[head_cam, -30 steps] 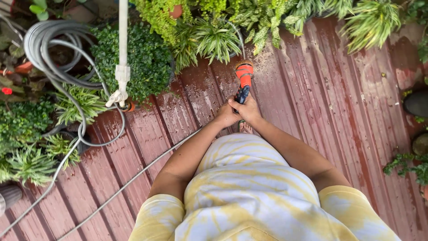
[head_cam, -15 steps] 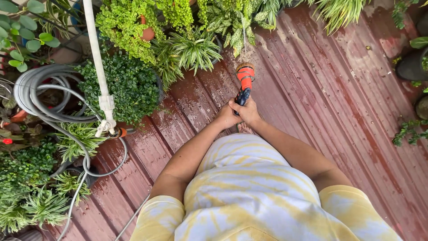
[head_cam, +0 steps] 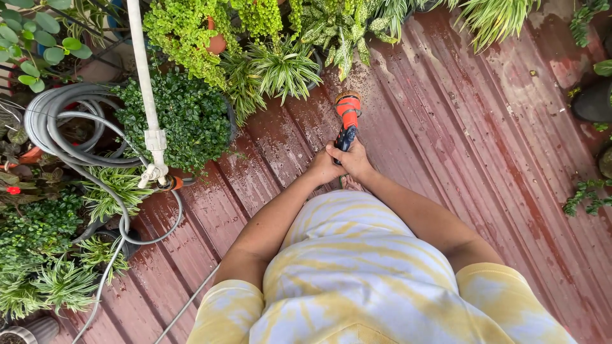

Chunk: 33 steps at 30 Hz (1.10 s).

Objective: Watering a variety of potted plants on a balcony using a garden hose with a spray nozzle attachment.

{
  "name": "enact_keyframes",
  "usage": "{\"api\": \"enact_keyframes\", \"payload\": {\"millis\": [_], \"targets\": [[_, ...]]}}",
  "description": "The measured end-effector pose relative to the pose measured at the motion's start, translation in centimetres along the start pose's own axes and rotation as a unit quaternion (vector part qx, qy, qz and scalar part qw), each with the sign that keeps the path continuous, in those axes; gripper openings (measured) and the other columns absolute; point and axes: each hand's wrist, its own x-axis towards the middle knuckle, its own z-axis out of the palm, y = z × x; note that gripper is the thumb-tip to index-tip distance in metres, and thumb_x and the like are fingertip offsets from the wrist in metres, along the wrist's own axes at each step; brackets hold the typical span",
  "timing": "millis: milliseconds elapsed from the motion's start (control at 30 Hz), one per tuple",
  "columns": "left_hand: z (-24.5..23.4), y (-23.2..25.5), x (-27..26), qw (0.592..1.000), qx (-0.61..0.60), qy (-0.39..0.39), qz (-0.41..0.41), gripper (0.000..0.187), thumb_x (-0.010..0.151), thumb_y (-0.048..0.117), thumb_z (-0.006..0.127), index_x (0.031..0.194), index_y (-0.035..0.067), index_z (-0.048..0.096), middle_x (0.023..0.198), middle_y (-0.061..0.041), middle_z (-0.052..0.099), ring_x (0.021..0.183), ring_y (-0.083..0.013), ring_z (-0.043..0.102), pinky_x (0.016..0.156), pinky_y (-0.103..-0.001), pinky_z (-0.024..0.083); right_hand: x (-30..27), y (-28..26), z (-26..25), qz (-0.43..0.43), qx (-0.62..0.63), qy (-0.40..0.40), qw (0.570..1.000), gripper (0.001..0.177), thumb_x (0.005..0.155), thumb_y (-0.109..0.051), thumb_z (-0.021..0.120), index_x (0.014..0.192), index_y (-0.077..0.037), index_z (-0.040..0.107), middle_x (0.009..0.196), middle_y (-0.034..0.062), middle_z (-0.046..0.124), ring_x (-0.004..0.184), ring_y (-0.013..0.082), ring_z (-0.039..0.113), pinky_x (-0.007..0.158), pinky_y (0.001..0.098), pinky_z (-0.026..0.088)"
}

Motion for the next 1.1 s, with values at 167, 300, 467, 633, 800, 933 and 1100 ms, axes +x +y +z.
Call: {"api": "enact_keyframes", "payload": {"millis": [167, 300, 467, 633, 800, 933, 1100], "targets": [[-0.1, 0.1, -0.5, 1.000, -0.002, 0.008, -0.005, 0.068, 0.060, 0.029, 0.079, 0.114, 0.001, 0.047, 0.108, -0.025, 0.061, 0.109, -0.0421, 0.057, 0.093, -0.053, 0.047, -0.3, -0.6, 0.1, -0.005, -0.006, -0.009, 1.000, 0.035, 0.067, -0.028, 0.084, 0.087, -0.008, 0.063, 0.079, 0.0119, 0.066, 0.083, 0.0235, 0.065, 0.073, 0.0361, 0.049], [-0.1, 0.4, -0.8, 1.000, 0.004, 0.008, -0.006, 0.067, 0.061, 0.029, 0.077, 0.114, 0.000, 0.048, 0.108, -0.026, 0.062, 0.108, -0.0434, 0.057, 0.092, -0.054, 0.047, -0.6, -0.8, 0.0, 0.003, -0.019, -0.008, 1.000, 0.035, 0.067, -0.028, 0.083, 0.088, -0.008, 0.062, 0.080, 0.0130, 0.066, 0.083, 0.0240, 0.064, 0.073, 0.0360, 0.049], [-0.4, 1.0, -1.3, 1.000, 0.010, -0.004, -0.018, 0.067, 0.062, 0.030, 0.077, 0.116, 0.001, 0.047, 0.111, -0.025, 0.061, 0.111, -0.0418, 0.056, 0.094, -0.053, 0.046, 0.0, 0.3, -0.2, 0.006, -0.022, -0.009, 1.000, 0.035, 0.066, -0.028, 0.084, 0.086, -0.010, 0.063, 0.078, 0.0111, 0.065, 0.080, 0.0220, 0.064, 0.072, 0.0352, 0.050], [0.0, 0.0, -0.8, 1.000, 0.001, -0.007, -0.017, 0.069, 0.062, 0.031, 0.078, 0.116, 0.001, 0.047, 0.112, -0.024, 0.061, 0.112, -0.0416, 0.056, 0.095, -0.053, 0.046, 0.2, 0.9, -0.3, 0.008, -0.029, -0.006, 1.000, 0.034, 0.066, -0.029, 0.084, 0.086, -0.011, 0.063, 0.076, 0.0099, 0.065, 0.078, 0.0209, 0.064, 0.069, 0.0341, 0.050], [0.0, 0.3, -1.2, 1.000, 0.013, -0.002, -0.018, 0.069, 0.061, 0.030, 0.077, 0.116, 0.001, 0.047, 0.111, -0.023, 0.062, 0.111, -0.0408, 0.057, 0.095, -0.051, 0.047, -0.1, 0.7, -0.2, 0.011, -0.026, -0.005, 1.000, 0.034, 0.066, -0.029, 0.084, 0.085, -0.009, 0.063, 0.077, 0.0111, 0.066, 0.079, 0.0222, 0.065, 0.069, 0.0343, 0.050], [0.6, -1.0, -0.7, 1.000, 0.006, 0.007, -0.016, 0.067, 0.061, 0.030, 0.077, 0.115, 0.001, 0.048, 0.110, -0.023, 0.063, 0.110, -0.0410, 0.057, 0.094, -0.052, 0.047, -0.9, -0.1, -0.2, 0.013, -0.022, -0.003, 1.000, 0.035, 0.065, -0.029, 0.084, 0.085, -0.009, 0.064, 0.077, 0.0106, 0.066, 0.079, 0.0206, 0.064, 0.069, 0.0336, 0.050], [0.8, -1.4, -0.5, 1.000, 0.007, 0.010, -0.020, 0.069, 0.060, 0.031, 0.078, 0.115, 0.002, 0.048, 0.109, -0.023, 0.063, 0.110, -0.0406, 0.058, 0.094, -0.052, 0.047, -0.8, -0.3, -0.4, 0.010, -0.031, -0.018, 0.999, 0.038, 0.065, -0.029, 0.084, 0.087, -0.008, 0.063, 0.079, 0.0124, 0.066, 0.081, 0.0231, 0.065, 0.070, 0.0352, 0.050]]}}
